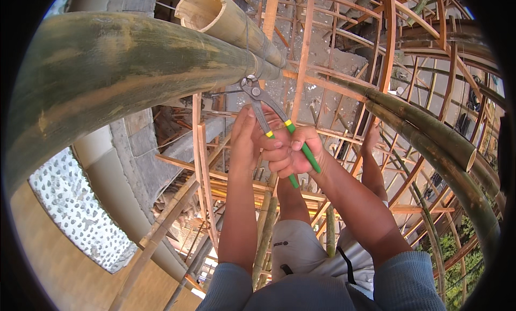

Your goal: The person assembles a bamboo scaffolding structure by tying bamboo poles together with wire. They use pliers to twist and secure the wire around the joints of the poles.

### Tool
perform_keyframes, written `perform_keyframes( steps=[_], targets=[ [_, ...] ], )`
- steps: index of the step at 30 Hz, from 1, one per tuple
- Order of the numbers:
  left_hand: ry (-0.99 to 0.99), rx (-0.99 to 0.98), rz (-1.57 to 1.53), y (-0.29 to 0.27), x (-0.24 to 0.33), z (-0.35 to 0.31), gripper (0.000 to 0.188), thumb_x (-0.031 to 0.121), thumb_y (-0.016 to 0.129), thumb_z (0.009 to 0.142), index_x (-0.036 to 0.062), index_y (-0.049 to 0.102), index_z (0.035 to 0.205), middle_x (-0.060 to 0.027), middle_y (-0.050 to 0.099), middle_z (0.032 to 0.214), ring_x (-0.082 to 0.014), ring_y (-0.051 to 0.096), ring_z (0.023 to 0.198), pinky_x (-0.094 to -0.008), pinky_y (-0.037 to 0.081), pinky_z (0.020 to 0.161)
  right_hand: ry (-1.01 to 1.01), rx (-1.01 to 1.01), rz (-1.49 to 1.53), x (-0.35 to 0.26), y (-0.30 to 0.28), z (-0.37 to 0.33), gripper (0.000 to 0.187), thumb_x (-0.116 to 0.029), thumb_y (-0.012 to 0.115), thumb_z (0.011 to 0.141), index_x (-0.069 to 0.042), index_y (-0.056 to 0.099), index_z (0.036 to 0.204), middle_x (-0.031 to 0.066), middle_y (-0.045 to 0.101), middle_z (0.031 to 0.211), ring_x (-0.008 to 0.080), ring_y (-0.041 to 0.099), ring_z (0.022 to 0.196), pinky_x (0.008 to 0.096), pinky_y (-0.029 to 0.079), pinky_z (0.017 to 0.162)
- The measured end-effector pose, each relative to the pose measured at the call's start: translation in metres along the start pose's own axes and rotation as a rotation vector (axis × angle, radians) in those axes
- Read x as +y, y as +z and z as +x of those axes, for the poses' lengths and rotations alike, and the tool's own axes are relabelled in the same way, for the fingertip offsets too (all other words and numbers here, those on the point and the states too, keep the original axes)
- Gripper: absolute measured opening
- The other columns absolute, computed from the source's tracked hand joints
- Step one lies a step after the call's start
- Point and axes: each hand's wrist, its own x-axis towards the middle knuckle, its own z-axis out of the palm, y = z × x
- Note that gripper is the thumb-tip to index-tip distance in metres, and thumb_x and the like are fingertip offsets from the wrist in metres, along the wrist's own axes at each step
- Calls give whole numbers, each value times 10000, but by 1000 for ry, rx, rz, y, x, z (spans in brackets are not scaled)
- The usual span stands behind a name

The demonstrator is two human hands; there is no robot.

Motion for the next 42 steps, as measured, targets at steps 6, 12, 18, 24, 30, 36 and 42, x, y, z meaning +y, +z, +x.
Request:
perform_keyframes(
  steps=[6, 12, 18, 24, 30, 36, 42],
  targets=[
    [39, -370, -409, 56, 38, 14, 376, 378, 471, 1004, 13, 533, 1066, -117, 548, 771, -206, 585, 747, -414, 504, 795, 89, 7, -45, -17, 1, -10, 197, -218, 553, 805, -41, 496, 868, 10, 464, 668, 84, 425, 547, 257, 380, 507],
    [50, 27, -148, 81, 32, 29, 363, 340, 584, 970, 133, 417, 724, 40, 290, 467, -107, 353, 411, -315, 416, 455, 74, 829, -1181, -32, 73, -34, 553, -487, 622, 850, 33, 570, 1029, 92, 575, 725, 271, 626, 672, 407, 524, 653],
    [139, 174, -486, 108, 28, 34, 368, 304, 588, 971, 134, 378, 720, 22, 316, 490, -120, 363, 449, -339, 438, 561, -64, 1553, -2374, -1, 85, -47, 492, -349, 705, 775, 6, 532, 1069, 166, 614, 850, 363, 642, 816, 467, 519, 725],
    [139, 524, -107, 100, 16, -18, 478, 371, 631, 931, 29, 457, 1216, -161, 507, 1107, -245, 520, 1058, -443, 431, 961, 197, 1475, -2046, -3, 121, -41, 302, -188, 645, 729, -23, 516, 947, 191, 592, 842, 330, 627, 819, 469, 481, 664],
    [1210, 334, 382, 83, 118, 18, 933, 416, 718, 835, -2, 144, 1441, -222, 431, 1306, -322, 527, 1151, -455, 474, 999, 131, 1051, -1303, -15, 76, -59, 224, -103, 586, 686, -60, 485, 882, 42, 493, 739, 137, 503, 673, 300, 394, 537],
    [1284, 94, 126, 74, 116, 47, 824, 291, 738, 823, 4, 223, 1398, -214, 548, 1140, -335, 623, 969, -476, 541, 899, 80, 530, -310, 3, 43, -48, 226, -34, 528, 665, -85, 414, 853, -16, 381, 679, 43, 299, 538, 168, 211, 400],
    [1289, 72, 152, 68, 119, 48, 759, 273, 751, 809, -29, 304, 1343, -198, 562, 1106, -305, 621, 973, -456, 538, 885, 101, 290, -155, 12, 23, -40, 175, -109, 526, 739, -86, 446, 893, -24, 382, 689, 42, 348, 558, 197, 334, 422]
  ],
)
